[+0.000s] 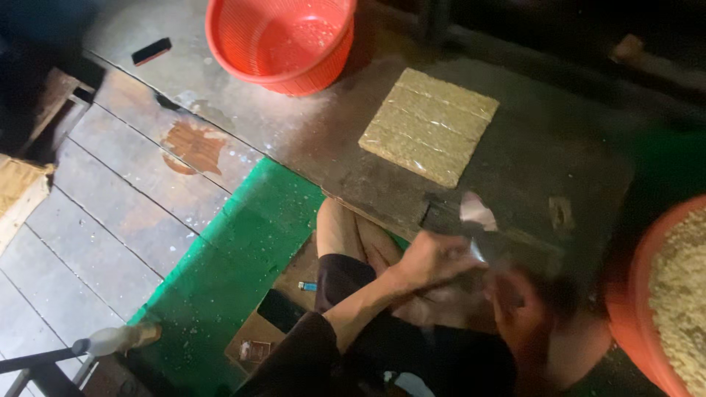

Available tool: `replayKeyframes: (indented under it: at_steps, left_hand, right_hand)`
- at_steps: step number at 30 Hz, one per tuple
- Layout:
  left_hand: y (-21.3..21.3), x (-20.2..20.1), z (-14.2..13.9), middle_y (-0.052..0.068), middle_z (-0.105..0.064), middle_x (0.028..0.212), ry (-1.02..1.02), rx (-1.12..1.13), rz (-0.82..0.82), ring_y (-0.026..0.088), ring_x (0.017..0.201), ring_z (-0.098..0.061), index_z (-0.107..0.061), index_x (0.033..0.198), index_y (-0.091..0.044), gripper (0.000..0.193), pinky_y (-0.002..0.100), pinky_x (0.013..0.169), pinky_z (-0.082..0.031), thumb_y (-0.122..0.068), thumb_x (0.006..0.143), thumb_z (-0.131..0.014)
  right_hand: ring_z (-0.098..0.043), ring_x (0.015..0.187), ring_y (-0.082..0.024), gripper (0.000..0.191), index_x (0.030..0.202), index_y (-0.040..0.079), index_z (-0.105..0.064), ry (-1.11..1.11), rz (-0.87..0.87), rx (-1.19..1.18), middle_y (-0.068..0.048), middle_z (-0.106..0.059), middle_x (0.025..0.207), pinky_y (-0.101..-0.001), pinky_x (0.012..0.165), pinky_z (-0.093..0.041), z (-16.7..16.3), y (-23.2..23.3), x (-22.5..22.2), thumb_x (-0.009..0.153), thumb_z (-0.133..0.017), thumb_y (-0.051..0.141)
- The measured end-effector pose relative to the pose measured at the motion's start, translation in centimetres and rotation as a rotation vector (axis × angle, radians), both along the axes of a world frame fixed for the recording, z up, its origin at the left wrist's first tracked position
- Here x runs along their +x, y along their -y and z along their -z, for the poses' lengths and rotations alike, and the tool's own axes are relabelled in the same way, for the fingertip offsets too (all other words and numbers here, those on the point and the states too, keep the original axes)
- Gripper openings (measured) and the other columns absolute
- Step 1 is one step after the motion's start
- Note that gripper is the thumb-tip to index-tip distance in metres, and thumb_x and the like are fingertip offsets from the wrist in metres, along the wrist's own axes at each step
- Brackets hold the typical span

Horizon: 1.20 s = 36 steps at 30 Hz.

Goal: The person presses puffed grain from a large basin into a rectangular wooden mold on their lap, packs and levels it by hand, then removes the formed block and wraps it in clear plastic, stacking finished wrapped blocks on the work table.

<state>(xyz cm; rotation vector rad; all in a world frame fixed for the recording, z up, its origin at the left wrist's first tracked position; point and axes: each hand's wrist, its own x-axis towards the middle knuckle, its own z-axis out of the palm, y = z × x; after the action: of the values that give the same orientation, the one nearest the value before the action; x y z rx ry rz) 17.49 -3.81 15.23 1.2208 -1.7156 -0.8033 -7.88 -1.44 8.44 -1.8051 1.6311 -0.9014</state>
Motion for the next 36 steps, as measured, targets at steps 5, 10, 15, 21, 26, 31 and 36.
replayKeyframes:
  at_steps: [5, 10, 15, 21, 26, 31, 36]
  left_hand:
    - [-0.2, 2.1, -1.8, 0.013, -0.074, 0.095, 0.155, -0.224, 0.107, 0.03, 0.084, -0.073, -0.074, 0.113, -0.01, 0.024, 0.039, 0.076, -0.059, -0.023, 0.092, -0.074]
    - [-0.2, 3.2, -2.7, 0.011, -0.075, 0.094, 0.154, -0.228, 0.137, 0.029, 0.08, -0.073, -0.076, 0.114, -0.013, 0.024, 0.038, 0.073, -0.059, -0.028, 0.096, -0.071]
    - [-0.2, 3.3, -2.6, 0.009, -0.075, 0.095, 0.221, -0.255, 0.089, 0.025, 0.077, -0.073, -0.073, 0.112, -0.016, 0.02, 0.034, 0.066, -0.058, -0.034, 0.105, -0.071]
    - [1.2, 4.3, -3.8, 0.012, -0.075, 0.085, 0.386, -0.336, -0.054, 0.03, 0.062, -0.068, -0.076, 0.111, -0.012, 0.025, 0.04, 0.055, -0.053, -0.031, 0.094, -0.073]
    - [2.6, 3.5, -3.0, 0.011, -0.073, 0.093, 0.19, -0.338, 0.111, 0.027, 0.072, -0.067, -0.069, 0.13, -0.015, 0.032, 0.041, 0.067, -0.055, -0.034, 0.105, -0.064]
    - [4.2, 2.1, 0.8, 0.012, -0.076, 0.107, 0.039, -0.306, 0.197, 0.023, 0.081, -0.074, -0.07, 0.128, -0.017, 0.026, 0.035, 0.071, -0.061, -0.021, 0.104, -0.062]
    - [6.5, 2.2, 3.8, 0.013, -0.077, 0.095, 0.242, -0.201, 0.37, 0.032, 0.084, -0.076, -0.072, 0.114, -0.011, 0.03, 0.042, 0.073, -0.061, -0.018, 0.084, -0.071]
  right_hand:
    - [-0.071, 0.105, -0.025, 0.037, 0.136, 0.006, -0.063, 0.081, -0.054, -0.049, -0.015, -0.07, 0.123, -0.0383, 0.086, -0.059, -1.8, 0.9, 0.6, 0.102, -0.062, 0.02]
    - [-0.076, 0.088, -0.018, 0.026, 0.122, 0.014, -0.072, -0.084, -0.065, 0.057, -0.009, -0.078, 0.103, -0.032, 0.083, -0.061, -3.0, 1.8, 1.5, 0.099, -0.066, 0.026]
    - [-0.073, 0.103, -0.018, 0.032, 0.13, 0.009, -0.067, 0.209, -0.037, 0.029, -0.009, -0.075, 0.115, -0.0342, 0.092, -0.057, -1.3, 3.1, 0.0, 0.103, -0.059, 0.025]
    - [-0.072, 0.105, -0.021, 0.034, 0.129, 0.007, -0.066, 0.516, -0.038, 0.26, -0.011, -0.074, 0.12, -0.0382, 0.092, -0.057, 0.0, 3.8, -2.3, 0.104, -0.057, 0.028]
    - [-0.075, 0.098, -0.023, 0.034, 0.122, 0.01, -0.072, -0.139, -0.276, 0.336, -0.012, -0.078, 0.113, -0.0419, 0.09, -0.059, -1.9, 4.7, -1.4, 0.101, -0.057, 0.032]
    - [-0.072, 0.1, -0.023, 0.037, 0.122, 0.011, -0.071, -0.184, -0.378, 0.124, -0.01, -0.075, 0.112, -0.0424, 0.091, -0.057, -3.6, 8.0, 0.1, 0.099, -0.059, 0.037]
    - [-0.065, 0.102, -0.023, 0.037, 0.125, 0.012, -0.065, 0.156, 0.001, -0.02, -0.009, -0.068, 0.115, -0.0438, 0.091, -0.052, -5.7, 10.6, 1.4, 0.101, -0.057, 0.039]
